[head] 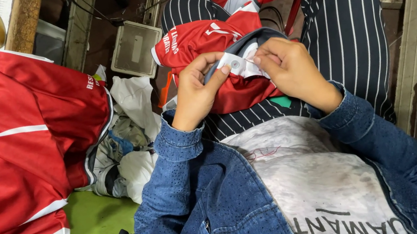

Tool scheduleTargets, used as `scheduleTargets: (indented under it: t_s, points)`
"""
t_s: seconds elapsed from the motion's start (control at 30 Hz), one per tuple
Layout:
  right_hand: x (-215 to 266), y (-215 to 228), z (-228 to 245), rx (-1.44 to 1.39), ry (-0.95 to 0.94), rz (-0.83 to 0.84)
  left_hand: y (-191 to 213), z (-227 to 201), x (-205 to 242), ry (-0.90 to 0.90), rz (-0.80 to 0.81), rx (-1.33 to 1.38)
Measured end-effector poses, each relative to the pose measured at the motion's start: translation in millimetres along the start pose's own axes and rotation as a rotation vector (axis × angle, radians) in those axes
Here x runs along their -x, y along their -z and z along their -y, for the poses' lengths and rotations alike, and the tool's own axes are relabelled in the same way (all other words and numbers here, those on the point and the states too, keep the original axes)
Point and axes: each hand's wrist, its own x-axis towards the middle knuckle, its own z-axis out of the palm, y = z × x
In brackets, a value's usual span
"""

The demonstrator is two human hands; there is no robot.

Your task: Trimming loose threads from red sports jerseys using scissors

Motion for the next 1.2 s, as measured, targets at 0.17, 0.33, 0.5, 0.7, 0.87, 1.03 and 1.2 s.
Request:
scheduleTargets:
  t_s: [0.17,0.33,0.5,0.7,0.87,1.03,1.2]
  points:
    - [0,4,-1,-0.030,-0.015,-0.006,0,0,0,0.008,0.011,0.002]
    - [-2,4,9,-0.028,0.076,0.050,0,0,1,0.017,0.018,0.007]
    - [-1,6,-1,0.002,0.051,0.005,2,5,0,0.009,0.067,-0.008]
    - [1,1,-12,0.208,0.113,-0.005,-3,8,1,0.024,0.149,0.001]
    - [1,-2,-16,0.216,0.136,0.003,-8,8,3,0.075,0.106,0.004]
    - [0,-4,-13,0.211,0.147,-0.016,-8,4,2,0.065,0.103,-0.105]
    - [1,-9,-22,0.191,0.160,-0.027,-6,4,2,0.169,0.037,-0.219]
